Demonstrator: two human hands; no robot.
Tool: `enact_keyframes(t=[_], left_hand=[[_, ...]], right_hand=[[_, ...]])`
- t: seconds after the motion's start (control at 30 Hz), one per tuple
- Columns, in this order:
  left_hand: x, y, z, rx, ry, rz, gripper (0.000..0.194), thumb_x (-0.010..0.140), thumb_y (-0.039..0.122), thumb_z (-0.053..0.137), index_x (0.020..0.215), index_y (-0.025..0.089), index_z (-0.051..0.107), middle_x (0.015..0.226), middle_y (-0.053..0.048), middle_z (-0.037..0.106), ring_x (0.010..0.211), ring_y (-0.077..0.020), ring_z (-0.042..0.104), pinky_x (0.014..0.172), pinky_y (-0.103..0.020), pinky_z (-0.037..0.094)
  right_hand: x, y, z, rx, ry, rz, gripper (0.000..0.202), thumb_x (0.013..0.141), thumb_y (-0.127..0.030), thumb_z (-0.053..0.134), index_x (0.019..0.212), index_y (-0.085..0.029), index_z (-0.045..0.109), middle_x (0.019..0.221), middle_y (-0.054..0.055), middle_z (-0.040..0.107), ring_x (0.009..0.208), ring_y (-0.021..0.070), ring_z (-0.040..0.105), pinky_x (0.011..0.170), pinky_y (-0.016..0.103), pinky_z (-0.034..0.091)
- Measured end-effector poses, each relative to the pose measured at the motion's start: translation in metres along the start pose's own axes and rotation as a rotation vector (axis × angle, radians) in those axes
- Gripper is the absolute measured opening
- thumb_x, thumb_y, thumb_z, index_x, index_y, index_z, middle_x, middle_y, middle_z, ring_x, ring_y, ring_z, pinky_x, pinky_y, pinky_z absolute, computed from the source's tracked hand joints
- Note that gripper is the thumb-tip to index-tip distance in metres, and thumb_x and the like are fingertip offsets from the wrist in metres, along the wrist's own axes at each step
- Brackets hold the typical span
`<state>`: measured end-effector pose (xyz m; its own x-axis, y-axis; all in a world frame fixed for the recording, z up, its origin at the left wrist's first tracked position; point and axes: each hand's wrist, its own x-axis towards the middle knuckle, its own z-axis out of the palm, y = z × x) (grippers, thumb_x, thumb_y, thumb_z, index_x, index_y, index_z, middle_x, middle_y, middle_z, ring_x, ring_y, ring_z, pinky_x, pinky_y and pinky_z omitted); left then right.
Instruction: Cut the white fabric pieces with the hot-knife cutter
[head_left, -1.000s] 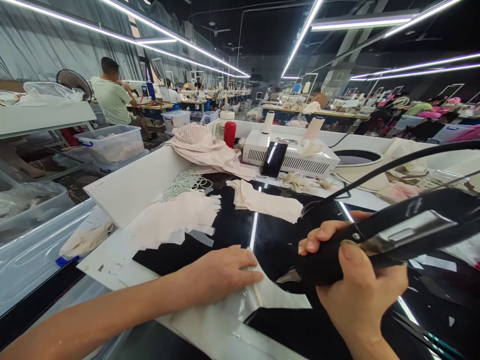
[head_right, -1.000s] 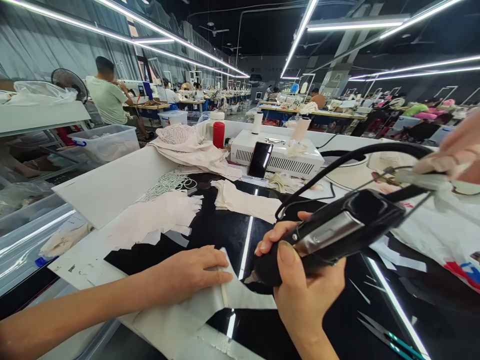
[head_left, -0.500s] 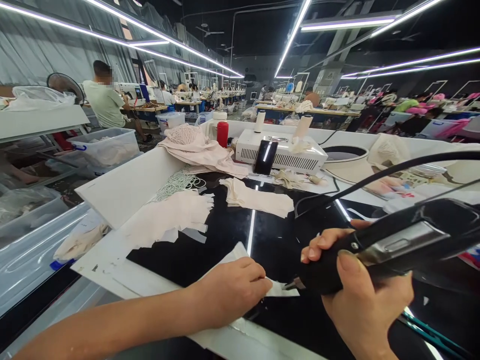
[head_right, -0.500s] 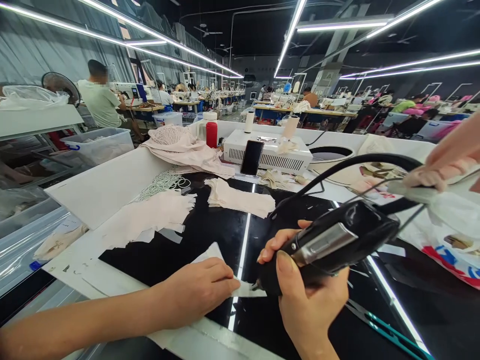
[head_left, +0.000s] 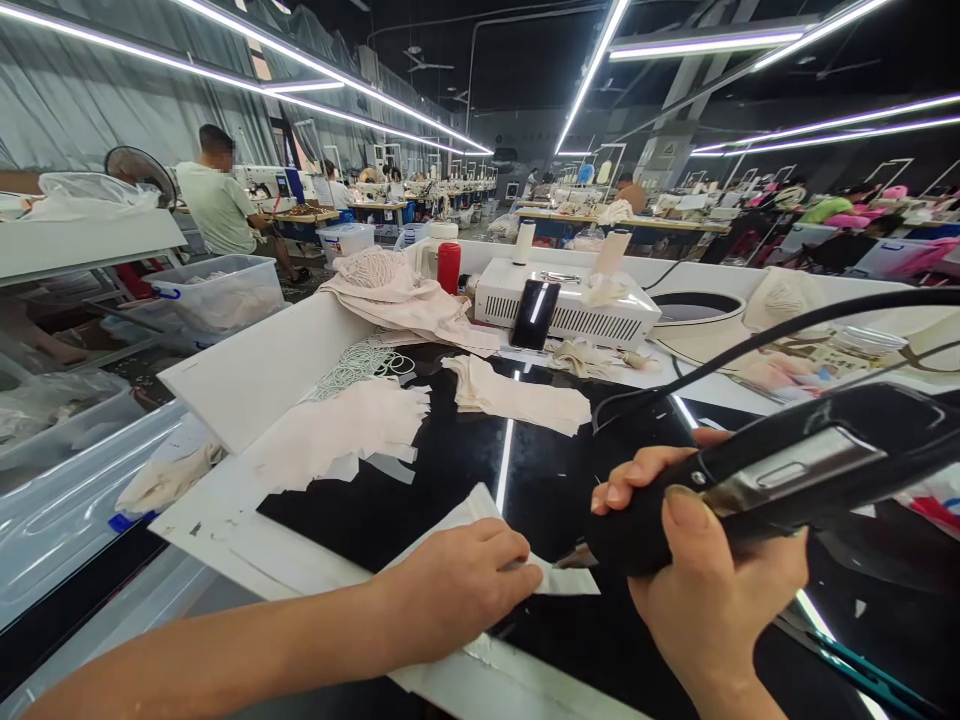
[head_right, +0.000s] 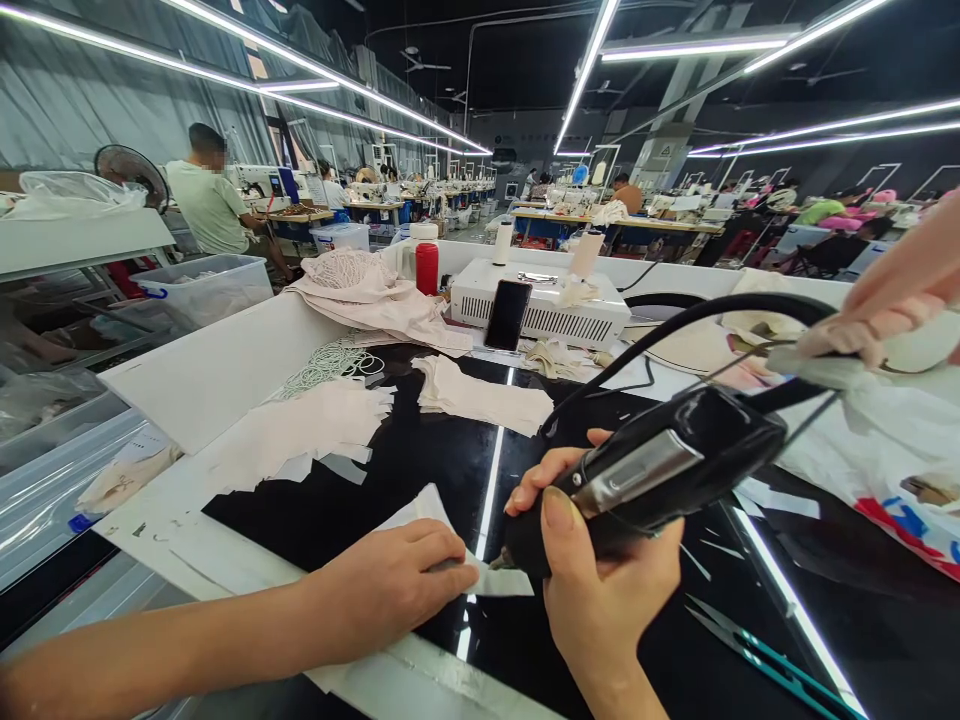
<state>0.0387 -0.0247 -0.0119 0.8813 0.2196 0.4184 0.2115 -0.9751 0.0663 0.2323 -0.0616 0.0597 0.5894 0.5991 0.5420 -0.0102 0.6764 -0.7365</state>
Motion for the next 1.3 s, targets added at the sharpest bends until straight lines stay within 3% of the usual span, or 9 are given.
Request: enact_keyframes(t=[0.33,0.5,0.7,1.07,1.2,1.3], left_hand=[[-0.001,0.0,0.002,0.013,0.066,-0.002,0.016,0.108,0.007,0.058,0.117,0.014,0.07,0.107,-0.009,0.067,0.097,-0.0213,0.064,0.094,-0.03,0.059],[-0.002,0.0,0.003,0.021,0.021,-0.035,0.015,0.109,0.01,0.059,0.117,0.016,0.07,0.109,-0.01,0.065,0.098,-0.022,0.064,0.094,-0.031,0.058],[-0.002,0.001,0.004,0.017,0.082,-0.034,0.014,0.111,0.013,0.059,0.117,0.016,0.071,0.109,-0.011,0.065,0.1,-0.0228,0.064,0.093,-0.031,0.057],[-0.003,0.002,0.007,0.04,0.086,-0.036,0.011,0.112,0.016,0.062,0.117,0.017,0.072,0.105,-0.009,0.065,0.095,-0.0232,0.064,0.086,-0.032,0.059],[-0.003,-0.005,-0.003,-0.049,0.052,-0.068,0.016,0.113,0.017,0.061,0.124,0.018,0.073,0.113,-0.01,0.071,0.096,-0.0212,0.068,0.085,-0.03,0.061],[0.002,-0.024,-0.02,-0.175,0.034,-0.175,0.024,0.115,0.013,0.056,0.133,0.016,0.072,0.119,-0.008,0.076,0.105,-0.0202,0.073,0.092,-0.03,0.062]], right_hand=[[-0.001,0.005,0.006,-0.006,-0.005,0.048,0.04,0.087,-0.032,0.094,0.119,-0.026,0.069,0.08,-0.003,0.074,0.059,0.0175,0.067,0.054,0.033,0.064],[-0.001,0.007,0.012,0.03,-0.011,0.029,0.044,0.087,-0.034,0.094,0.12,-0.026,0.068,0.079,-0.003,0.073,0.059,0.0176,0.066,0.054,0.033,0.063],[-0.002,0.012,0.013,-0.009,-0.035,0.049,0.04,0.09,-0.032,0.093,0.121,-0.026,0.068,0.082,-0.003,0.073,0.061,0.0178,0.068,0.056,0.034,0.064],[-0.004,0.019,0.017,0.007,-0.059,0.062,0.039,0.093,-0.033,0.09,0.123,-0.027,0.066,0.085,-0.004,0.073,0.063,0.0164,0.069,0.06,0.033,0.063],[0.002,0.017,0.012,-0.002,-0.062,0.049,0.043,0.092,-0.036,0.092,0.124,-0.027,0.065,0.085,-0.004,0.074,0.063,0.0175,0.07,0.061,0.034,0.064],[0.009,0.012,0.002,-0.057,-0.053,0.026,0.05,0.088,-0.042,0.097,0.124,-0.027,0.065,0.088,-0.004,0.074,0.066,0.0187,0.071,0.066,0.037,0.065]])
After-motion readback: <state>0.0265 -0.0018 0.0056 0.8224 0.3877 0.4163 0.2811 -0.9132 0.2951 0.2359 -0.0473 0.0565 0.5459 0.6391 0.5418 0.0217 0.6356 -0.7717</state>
